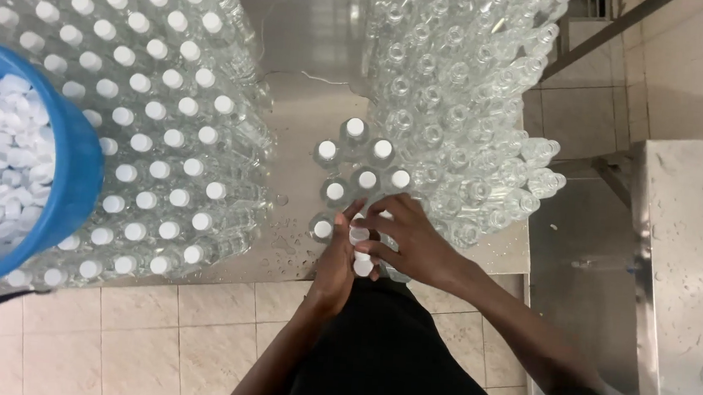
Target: Manually placing plastic caps onto the necks of empty water bottles arranged on a stainless steel table.
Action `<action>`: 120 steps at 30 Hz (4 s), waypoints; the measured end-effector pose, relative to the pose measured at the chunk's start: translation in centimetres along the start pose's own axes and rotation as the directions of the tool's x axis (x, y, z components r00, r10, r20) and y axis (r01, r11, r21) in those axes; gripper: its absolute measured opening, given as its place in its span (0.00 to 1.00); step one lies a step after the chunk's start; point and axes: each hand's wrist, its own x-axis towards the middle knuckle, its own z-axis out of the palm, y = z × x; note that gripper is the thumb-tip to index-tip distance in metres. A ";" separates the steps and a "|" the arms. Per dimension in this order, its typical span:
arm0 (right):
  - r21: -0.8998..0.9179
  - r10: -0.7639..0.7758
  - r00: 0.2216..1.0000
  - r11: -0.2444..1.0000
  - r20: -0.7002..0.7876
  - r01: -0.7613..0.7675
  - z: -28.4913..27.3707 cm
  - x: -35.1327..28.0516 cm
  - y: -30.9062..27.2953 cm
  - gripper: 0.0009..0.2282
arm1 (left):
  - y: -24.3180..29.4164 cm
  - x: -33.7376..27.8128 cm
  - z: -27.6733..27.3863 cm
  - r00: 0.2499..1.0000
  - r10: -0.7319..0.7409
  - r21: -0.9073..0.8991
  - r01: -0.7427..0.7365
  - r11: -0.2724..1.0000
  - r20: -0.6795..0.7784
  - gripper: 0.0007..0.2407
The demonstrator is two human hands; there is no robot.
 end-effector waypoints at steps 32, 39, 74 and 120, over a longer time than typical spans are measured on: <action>-0.530 0.239 0.970 0.819 -0.032 -0.219 -4.8 -1.0 12.9 0.17 | -0.3 -5.1 -10.6 0.981 0.186 -0.081 -0.181 0.980 0.053 0.24; -0.317 0.280 0.937 0.926 0.209 -0.206 -6.6 1.4 16.2 0.13 | -2.7 -3.4 -9.6 0.968 0.185 -0.142 -0.210 0.967 -0.172 0.15; -0.336 0.151 0.980 0.937 0.127 -0.100 -2.6 -3.8 11.2 0.17 | -7.6 -0.3 -0.8 0.980 0.201 0.025 -0.201 0.979 -0.001 0.25; -0.120 0.121 0.987 0.987 0.108 -0.108 -2.9 -9.8 4.0 0.24 | -6.5 -1.6 0.6 0.977 0.180 -0.019 -0.179 0.984 0.113 0.40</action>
